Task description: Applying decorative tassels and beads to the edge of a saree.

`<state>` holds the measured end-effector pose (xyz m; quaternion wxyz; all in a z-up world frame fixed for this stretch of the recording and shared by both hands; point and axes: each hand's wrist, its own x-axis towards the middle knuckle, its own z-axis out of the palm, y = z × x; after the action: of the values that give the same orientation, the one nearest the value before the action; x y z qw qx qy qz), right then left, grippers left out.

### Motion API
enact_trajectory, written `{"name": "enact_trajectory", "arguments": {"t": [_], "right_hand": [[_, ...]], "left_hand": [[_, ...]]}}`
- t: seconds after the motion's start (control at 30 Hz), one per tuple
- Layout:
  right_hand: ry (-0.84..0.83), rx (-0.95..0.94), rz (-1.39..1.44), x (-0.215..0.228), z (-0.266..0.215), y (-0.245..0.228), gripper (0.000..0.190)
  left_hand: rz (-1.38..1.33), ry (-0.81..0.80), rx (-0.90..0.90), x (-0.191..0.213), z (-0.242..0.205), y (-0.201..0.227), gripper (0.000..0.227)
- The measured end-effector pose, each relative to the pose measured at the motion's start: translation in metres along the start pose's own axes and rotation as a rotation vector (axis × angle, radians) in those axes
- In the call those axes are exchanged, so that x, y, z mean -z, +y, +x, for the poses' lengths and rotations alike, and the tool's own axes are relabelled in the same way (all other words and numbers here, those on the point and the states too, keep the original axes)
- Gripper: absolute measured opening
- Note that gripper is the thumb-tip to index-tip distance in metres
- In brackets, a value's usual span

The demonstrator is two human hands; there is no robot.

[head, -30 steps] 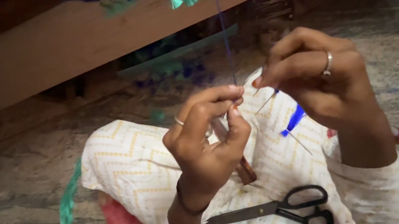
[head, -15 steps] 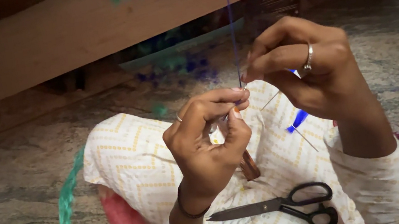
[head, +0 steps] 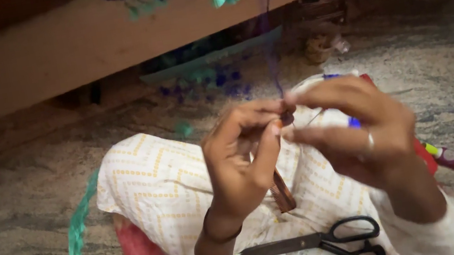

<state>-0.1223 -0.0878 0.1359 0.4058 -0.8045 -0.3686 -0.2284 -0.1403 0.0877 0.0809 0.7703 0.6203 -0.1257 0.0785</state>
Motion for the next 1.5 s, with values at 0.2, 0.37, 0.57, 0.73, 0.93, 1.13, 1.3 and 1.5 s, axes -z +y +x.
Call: {"name": "enact_trajectory", "arguments": {"t": [0.2, 0.37, 0.57, 0.73, 0.93, 1.13, 1.3, 1.5], "right_hand": [[-0.220, -0.285, 0.136, -0.004, -0.107, 0.007, 0.009], [-0.499, -0.610, 0.409, -0.038, -0.187, 0.007, 0.015], [-0.624, -0.881, 0.423, -0.062, -0.195, 0.041, 0.017], [0.017, -0.699, 0.108, -0.047, -0.094, 0.072, 0.024], [0.337, -0.645, 0.584, -0.050, 0.037, 0.117, 0.017], [0.421, -0.686, 0.548, -0.060, 0.038, 0.113, 0.018], [0.533, -0.377, 0.064, -0.048, 0.041, 0.091, 0.013], [0.418, 0.131, -0.433, -0.033, 0.047, 0.099, 0.015]], "left_hand": [[0.080, 0.035, -0.019, -0.005, 0.046, -0.066, 0.004], [-0.256, -0.008, 0.102, -0.008, 0.112, -0.107, 0.005], [-0.447, 0.143, 0.310, -0.011, 0.133, -0.097, 0.010], [-0.721, 0.092, 0.514, -0.002, 0.126, -0.100, 0.006], [-0.821, 0.079, 0.580, -0.001, 0.125, -0.095, 0.005], [-0.597, 0.203, 0.432, -0.004, 0.125, -0.076, 0.002], [0.209, 0.247, -0.032, -0.018, 0.117, -0.034, 0.021], [0.481, 0.117, -0.179, -0.022, 0.137, 0.011, 0.035]]}}
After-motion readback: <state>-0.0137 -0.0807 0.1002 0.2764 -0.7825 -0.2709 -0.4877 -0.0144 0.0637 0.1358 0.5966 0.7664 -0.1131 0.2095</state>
